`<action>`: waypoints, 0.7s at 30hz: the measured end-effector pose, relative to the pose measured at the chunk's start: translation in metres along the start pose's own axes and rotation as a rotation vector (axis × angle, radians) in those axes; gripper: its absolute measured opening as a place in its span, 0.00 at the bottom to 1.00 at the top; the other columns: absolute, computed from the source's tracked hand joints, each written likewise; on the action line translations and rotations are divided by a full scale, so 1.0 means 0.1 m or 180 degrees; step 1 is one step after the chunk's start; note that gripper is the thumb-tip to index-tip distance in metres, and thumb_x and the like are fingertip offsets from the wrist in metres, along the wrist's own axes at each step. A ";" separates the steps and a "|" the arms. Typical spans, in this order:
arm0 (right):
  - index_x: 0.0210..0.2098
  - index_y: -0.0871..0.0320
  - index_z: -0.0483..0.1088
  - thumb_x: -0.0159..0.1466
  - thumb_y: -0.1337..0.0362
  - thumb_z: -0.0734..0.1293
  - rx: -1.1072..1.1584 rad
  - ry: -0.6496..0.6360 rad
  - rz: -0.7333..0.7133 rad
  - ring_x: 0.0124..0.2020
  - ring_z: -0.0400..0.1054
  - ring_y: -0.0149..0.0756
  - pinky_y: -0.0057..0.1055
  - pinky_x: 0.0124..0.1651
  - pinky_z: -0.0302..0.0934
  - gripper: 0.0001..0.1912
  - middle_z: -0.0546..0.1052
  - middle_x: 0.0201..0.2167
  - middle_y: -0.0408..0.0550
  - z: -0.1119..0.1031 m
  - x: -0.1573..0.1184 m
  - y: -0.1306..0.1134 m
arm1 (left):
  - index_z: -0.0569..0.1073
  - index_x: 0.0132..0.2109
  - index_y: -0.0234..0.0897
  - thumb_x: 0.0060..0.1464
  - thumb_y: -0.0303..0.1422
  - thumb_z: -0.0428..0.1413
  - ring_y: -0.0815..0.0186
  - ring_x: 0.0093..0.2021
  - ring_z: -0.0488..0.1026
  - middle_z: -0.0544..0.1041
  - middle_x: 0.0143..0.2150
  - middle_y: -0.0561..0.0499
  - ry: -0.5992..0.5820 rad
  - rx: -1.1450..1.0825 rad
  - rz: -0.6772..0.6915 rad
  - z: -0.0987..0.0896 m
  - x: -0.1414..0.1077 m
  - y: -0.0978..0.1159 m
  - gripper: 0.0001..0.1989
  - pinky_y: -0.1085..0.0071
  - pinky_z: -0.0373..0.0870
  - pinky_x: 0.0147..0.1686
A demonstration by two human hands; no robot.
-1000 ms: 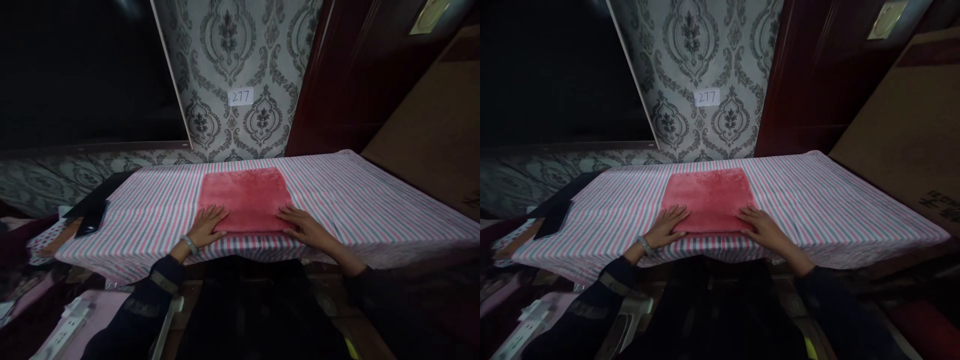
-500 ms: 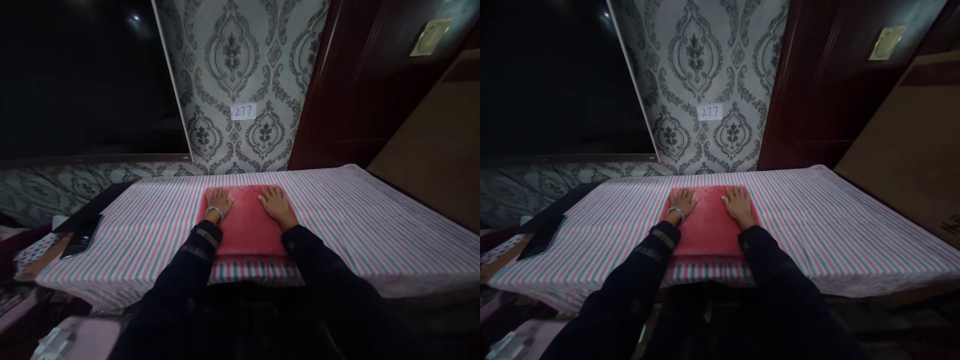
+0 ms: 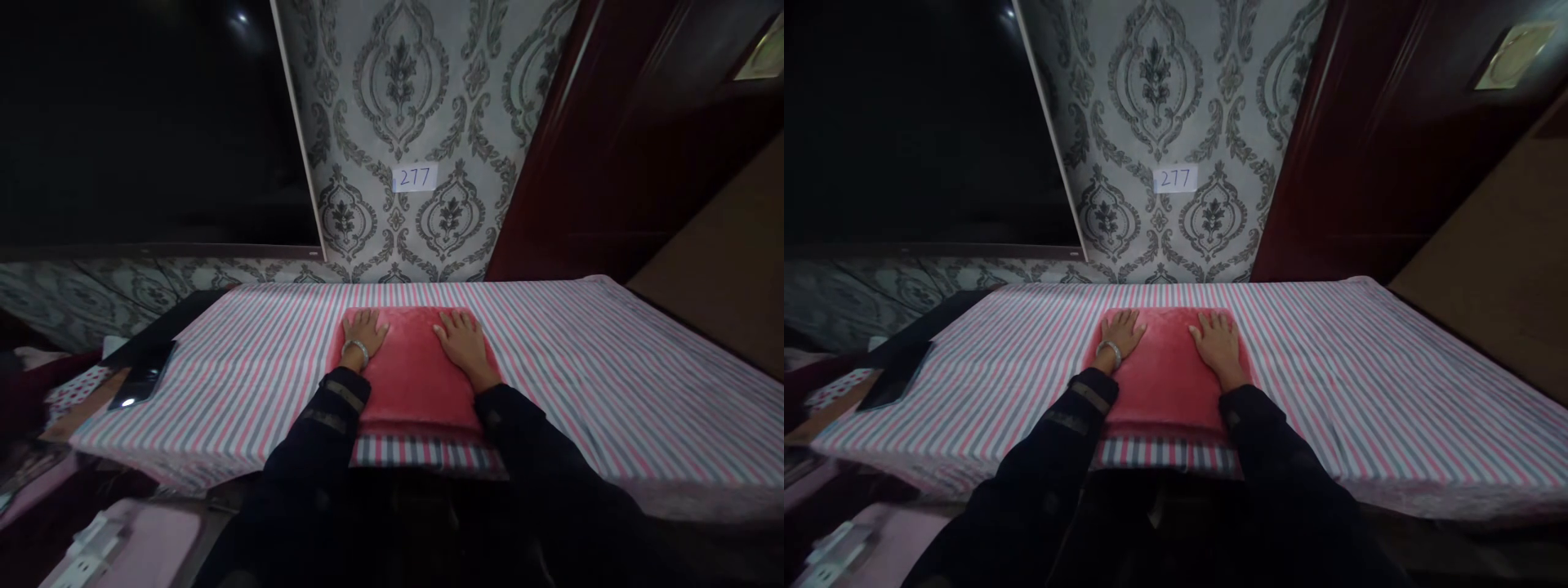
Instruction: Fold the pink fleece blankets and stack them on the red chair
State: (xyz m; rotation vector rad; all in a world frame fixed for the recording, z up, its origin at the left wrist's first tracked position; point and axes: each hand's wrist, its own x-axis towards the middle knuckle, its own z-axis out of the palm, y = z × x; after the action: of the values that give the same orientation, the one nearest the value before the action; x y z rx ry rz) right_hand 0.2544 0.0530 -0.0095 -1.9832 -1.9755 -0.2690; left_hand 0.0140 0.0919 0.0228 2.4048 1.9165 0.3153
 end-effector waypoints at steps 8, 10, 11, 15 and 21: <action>0.71 0.61 0.57 0.75 0.52 0.47 -0.0051 -0.0357 0.0171 0.72 0.48 0.55 0.56 0.69 0.42 0.32 0.59 0.71 0.60 -0.17 0.01 -0.07 | 0.57 0.72 0.34 0.68 0.45 0.42 0.49 0.74 0.50 0.57 0.73 0.36 -0.0181 -0.0051 0.0274 -0.25 -0.46 0.36 0.31 0.37 0.41 0.69; 0.71 0.60 0.57 0.75 0.52 0.48 0.0010 -0.0438 0.0206 0.72 0.48 0.55 0.57 0.69 0.43 0.31 0.58 0.71 0.60 -0.23 0.03 -0.09 | 0.56 0.72 0.35 0.68 0.47 0.43 0.50 0.74 0.49 0.56 0.74 0.38 -0.0197 -0.0015 0.0721 -0.22 -0.74 0.52 0.32 0.38 0.42 0.69; 0.71 0.60 0.57 0.75 0.52 0.48 0.0049 -0.0516 0.0245 0.72 0.47 0.55 0.58 0.69 0.43 0.31 0.57 0.72 0.60 -0.28 0.04 -0.10 | 0.56 0.72 0.37 0.68 0.47 0.43 0.50 0.74 0.49 0.55 0.74 0.39 -0.0218 0.0006 0.0840 -0.18 -0.88 0.59 0.32 0.38 0.42 0.69; 0.73 0.55 0.53 0.75 0.52 0.48 0.0176 -0.0592 0.0060 0.73 0.45 0.55 0.61 0.69 0.41 0.31 0.54 0.73 0.57 -0.45 -0.15 -0.17 | 0.58 0.72 0.38 0.68 0.48 0.43 0.51 0.74 0.48 0.54 0.75 0.39 -0.0125 0.0085 0.0851 0.00 -1.21 0.71 0.31 0.38 0.43 0.69; 0.72 0.52 0.55 0.74 0.55 0.51 -0.0020 -0.0380 -0.0488 0.73 0.46 0.55 0.62 0.69 0.40 0.29 0.54 0.73 0.54 -0.39 -0.78 -0.27 | 0.59 0.72 0.39 0.68 0.44 0.43 0.50 0.74 0.48 0.54 0.75 0.40 0.0047 0.0124 0.0878 0.16 -1.20 0.69 0.30 0.37 0.42 0.68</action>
State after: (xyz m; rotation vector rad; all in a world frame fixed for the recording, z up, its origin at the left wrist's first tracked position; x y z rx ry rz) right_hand 0.2293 -0.0342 0.0016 -1.8942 -2.2084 -0.1970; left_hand 0.0578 -0.0391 0.0032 2.7013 1.6082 0.3100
